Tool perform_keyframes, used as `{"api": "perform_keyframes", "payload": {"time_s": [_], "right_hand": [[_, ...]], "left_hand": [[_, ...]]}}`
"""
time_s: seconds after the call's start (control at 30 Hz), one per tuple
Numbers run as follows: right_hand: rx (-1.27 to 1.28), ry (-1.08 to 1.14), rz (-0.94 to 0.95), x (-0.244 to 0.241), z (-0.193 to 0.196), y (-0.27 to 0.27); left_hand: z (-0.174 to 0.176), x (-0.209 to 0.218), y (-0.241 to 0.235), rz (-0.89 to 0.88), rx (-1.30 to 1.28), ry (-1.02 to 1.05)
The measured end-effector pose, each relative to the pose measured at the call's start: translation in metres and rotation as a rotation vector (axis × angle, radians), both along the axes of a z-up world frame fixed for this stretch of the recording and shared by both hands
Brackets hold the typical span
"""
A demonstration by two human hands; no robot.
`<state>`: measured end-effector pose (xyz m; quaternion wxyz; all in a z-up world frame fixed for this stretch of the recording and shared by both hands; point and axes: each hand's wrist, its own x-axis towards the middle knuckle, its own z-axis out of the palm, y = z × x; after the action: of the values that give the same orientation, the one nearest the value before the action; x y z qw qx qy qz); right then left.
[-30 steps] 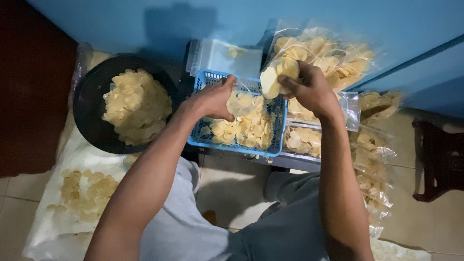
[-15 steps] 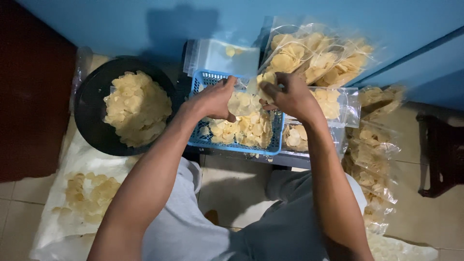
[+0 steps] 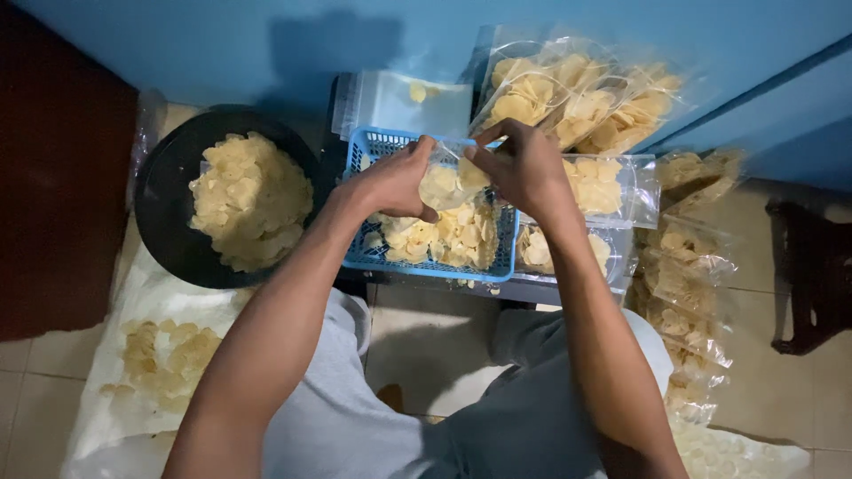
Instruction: The person sits on the floor and packs yellow chips from a blue basket into clear plastic bags. They use both hands to scoop the chips and place them into the bags, which are arranged on the floor nearby.
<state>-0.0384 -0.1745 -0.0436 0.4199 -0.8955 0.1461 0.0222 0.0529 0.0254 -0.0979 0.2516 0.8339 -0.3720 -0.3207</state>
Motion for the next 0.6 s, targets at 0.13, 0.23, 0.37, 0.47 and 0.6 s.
{"api": "perform_keyframes", "payload": {"time_s": [0.13,0.23,0.37,0.47,0.6], "right_hand": [[-0.062,-0.072,0.002,0.005,-0.025,-0.009],[-0.064,-0.073,-0.026,0.005,-0.023,-0.005],[0.193,-0.081,0.016,0.005,-0.015,-0.008],[0.183,-0.122,0.036,0.005,-0.018,-0.01],[0.187,-0.177,0.075,0.004,-0.016,-0.007]], "left_hand": [[-0.006,0.002,-0.003,-0.011,-0.007,-0.019],[-0.012,0.004,-0.005,-0.029,-0.014,-0.026],[-0.013,0.001,-0.004,0.005,0.005,0.005],[-0.011,0.001,-0.004,0.01,0.006,-0.004],[-0.007,0.002,-0.004,0.03,-0.02,-0.017]]}}
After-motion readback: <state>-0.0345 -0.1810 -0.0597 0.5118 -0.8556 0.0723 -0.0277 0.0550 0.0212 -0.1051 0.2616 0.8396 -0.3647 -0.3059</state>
